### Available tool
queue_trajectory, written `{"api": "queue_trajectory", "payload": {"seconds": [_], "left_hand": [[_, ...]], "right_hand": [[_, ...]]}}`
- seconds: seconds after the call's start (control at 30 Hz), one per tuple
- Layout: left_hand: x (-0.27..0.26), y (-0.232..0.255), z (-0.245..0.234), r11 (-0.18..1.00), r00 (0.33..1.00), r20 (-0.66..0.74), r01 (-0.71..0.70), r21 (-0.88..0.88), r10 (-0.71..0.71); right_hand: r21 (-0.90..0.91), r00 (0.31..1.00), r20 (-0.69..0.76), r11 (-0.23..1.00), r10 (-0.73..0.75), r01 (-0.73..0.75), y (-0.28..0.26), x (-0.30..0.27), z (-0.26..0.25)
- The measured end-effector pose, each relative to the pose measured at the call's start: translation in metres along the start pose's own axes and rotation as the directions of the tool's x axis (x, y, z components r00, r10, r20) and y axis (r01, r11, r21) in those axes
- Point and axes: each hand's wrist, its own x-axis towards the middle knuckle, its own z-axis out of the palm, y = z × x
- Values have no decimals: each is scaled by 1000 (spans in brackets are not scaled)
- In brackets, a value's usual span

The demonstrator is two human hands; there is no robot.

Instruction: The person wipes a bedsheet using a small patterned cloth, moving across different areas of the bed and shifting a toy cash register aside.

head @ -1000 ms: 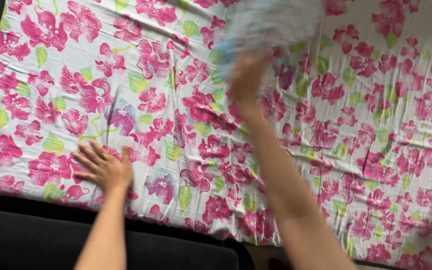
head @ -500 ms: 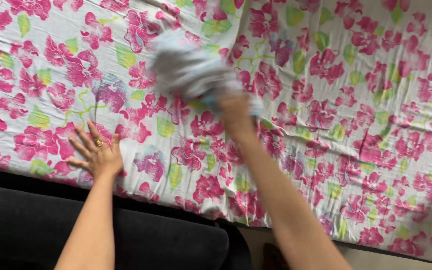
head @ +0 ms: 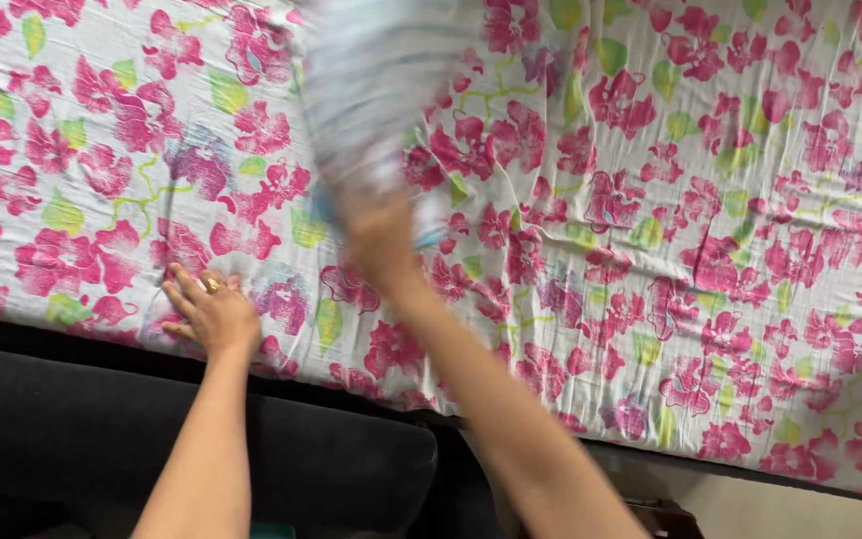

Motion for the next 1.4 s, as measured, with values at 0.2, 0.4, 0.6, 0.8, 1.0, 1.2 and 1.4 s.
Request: {"api": "queue_trajectory", "payload": {"seconds": [0.2, 0.4, 0.6, 0.8, 1.0, 1.2, 1.4], "left_hand": [[10, 0, 13, 996, 996, -22, -85, 20, 85], [8, -24, -7, 954, 942, -244, -173, 243, 232], [4, -42, -43, 997, 995, -71, -72, 25, 74], [-16, -24, -31, 981, 987, -150, -86, -174, 60], [-30, -30, -6, 943, 906, -299, -235, 235, 300], [-27, -40, -24, 989, 990, -65, -133, -63, 129], [-15, -64, 0, 982, 974, -131, -188, -20, 184]], "right_hand": [[134, 886, 430, 983, -170, 124, -104, -81, 17], [-192, 934, 342, 981, 105, -40, 13, -90, 40], [-619, 575, 254, 588, 777, -521, 214, -88, -142], [-307, 606, 116, 608, 787, -732, 189, -48, -142], [219, 984, 139, 966, 112, -141, -50, -79, -31], [21, 894, 448, 1000, -20, 12, -96, -156, -44], [-517, 836, 216, 786, 504, -340, 97, -221, -157]]}}
